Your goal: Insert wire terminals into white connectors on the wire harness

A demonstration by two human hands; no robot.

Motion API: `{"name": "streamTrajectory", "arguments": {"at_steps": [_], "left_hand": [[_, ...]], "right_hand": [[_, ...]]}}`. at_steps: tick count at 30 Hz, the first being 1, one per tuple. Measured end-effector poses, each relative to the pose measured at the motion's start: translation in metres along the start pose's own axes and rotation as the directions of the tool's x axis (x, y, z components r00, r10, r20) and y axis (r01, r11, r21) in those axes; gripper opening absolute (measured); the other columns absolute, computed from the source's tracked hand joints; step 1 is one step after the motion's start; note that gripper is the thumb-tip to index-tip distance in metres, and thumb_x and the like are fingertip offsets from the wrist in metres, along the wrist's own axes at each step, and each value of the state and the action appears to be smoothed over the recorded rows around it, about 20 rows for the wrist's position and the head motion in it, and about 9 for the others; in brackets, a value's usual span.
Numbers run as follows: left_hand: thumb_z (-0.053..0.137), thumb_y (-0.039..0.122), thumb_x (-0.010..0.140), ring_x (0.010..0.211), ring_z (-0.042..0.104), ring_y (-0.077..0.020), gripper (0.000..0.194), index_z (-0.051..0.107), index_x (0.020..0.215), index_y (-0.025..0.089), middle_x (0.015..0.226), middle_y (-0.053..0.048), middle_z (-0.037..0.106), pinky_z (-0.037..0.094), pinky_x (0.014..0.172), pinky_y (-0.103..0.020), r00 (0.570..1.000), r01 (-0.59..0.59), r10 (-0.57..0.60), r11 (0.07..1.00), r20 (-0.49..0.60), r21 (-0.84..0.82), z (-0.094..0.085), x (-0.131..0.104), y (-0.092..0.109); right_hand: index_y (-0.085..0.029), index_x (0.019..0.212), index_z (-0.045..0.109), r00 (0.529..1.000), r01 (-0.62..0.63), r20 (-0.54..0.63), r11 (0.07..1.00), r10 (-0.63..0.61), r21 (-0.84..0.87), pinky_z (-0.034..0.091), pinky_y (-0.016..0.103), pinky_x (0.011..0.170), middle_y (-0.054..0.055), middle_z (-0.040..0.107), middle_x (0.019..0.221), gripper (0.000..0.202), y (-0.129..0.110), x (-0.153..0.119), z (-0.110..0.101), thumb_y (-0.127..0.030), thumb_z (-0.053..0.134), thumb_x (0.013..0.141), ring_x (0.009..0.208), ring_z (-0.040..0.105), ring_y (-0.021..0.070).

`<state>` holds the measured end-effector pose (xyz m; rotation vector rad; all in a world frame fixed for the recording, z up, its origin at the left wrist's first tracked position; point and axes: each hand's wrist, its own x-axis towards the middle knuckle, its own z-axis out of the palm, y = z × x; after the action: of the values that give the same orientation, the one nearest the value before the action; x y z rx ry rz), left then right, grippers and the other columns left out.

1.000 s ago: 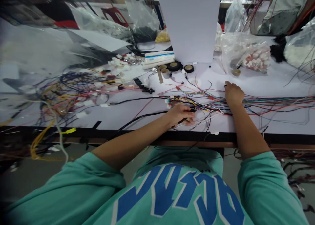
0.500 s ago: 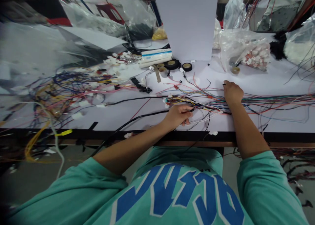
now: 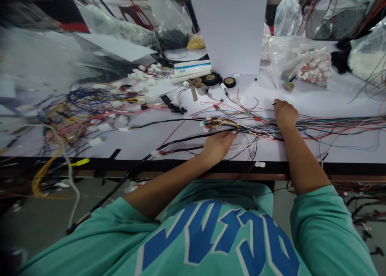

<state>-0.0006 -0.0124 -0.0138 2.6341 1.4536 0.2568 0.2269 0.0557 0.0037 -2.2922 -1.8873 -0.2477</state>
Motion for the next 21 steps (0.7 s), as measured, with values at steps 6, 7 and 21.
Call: {"name": "streamTrajectory", "arguments": {"at_steps": [6,7,21], "left_hand": [[0.044,0.015,0.079,0.094,0.057,-0.0224,0.026,0.068,0.087,0.02,0.107,-0.01,0.059,0.047,0.075,-0.034,0.992,-0.112,0.109,0.992,0.063,0.062,-0.006,-0.004,0.002],[0.045,0.016,0.079,0.094,0.057,-0.0214,0.027,0.067,0.094,0.021,0.106,-0.009,0.059,0.047,0.076,-0.033,0.991,-0.12,0.119,0.993,0.061,0.016,-0.008,-0.006,0.001],[0.051,0.024,0.076,0.091,0.058,-0.0221,0.016,0.06,0.086,0.015,0.095,-0.01,0.061,0.044,0.077,-0.031,0.925,0.379,-0.377,0.922,0.043,-0.078,-0.028,0.006,-0.054]], "right_hand": [[-0.024,0.119,0.054,1.0,0.004,-0.021,1.0,-0.004,0.003,0.032,0.026,0.056,0.011,0.065,0.1,0.037,0.001,-0.001,-0.001,-0.03,0.035,0.088,0.083,0.058,0.0213],[-0.024,0.12,0.053,0.999,0.003,-0.033,1.0,-0.003,0.007,0.031,0.026,0.056,0.011,0.065,0.1,0.038,0.001,-0.001,-0.002,-0.03,0.035,0.088,0.082,0.058,0.0208],[-0.014,0.126,0.047,0.988,-0.052,-0.146,0.998,0.058,0.046,0.025,0.035,0.063,0.022,0.063,0.105,0.044,0.005,0.0,-0.009,-0.023,0.042,0.083,0.09,0.05,0.0282]]}}
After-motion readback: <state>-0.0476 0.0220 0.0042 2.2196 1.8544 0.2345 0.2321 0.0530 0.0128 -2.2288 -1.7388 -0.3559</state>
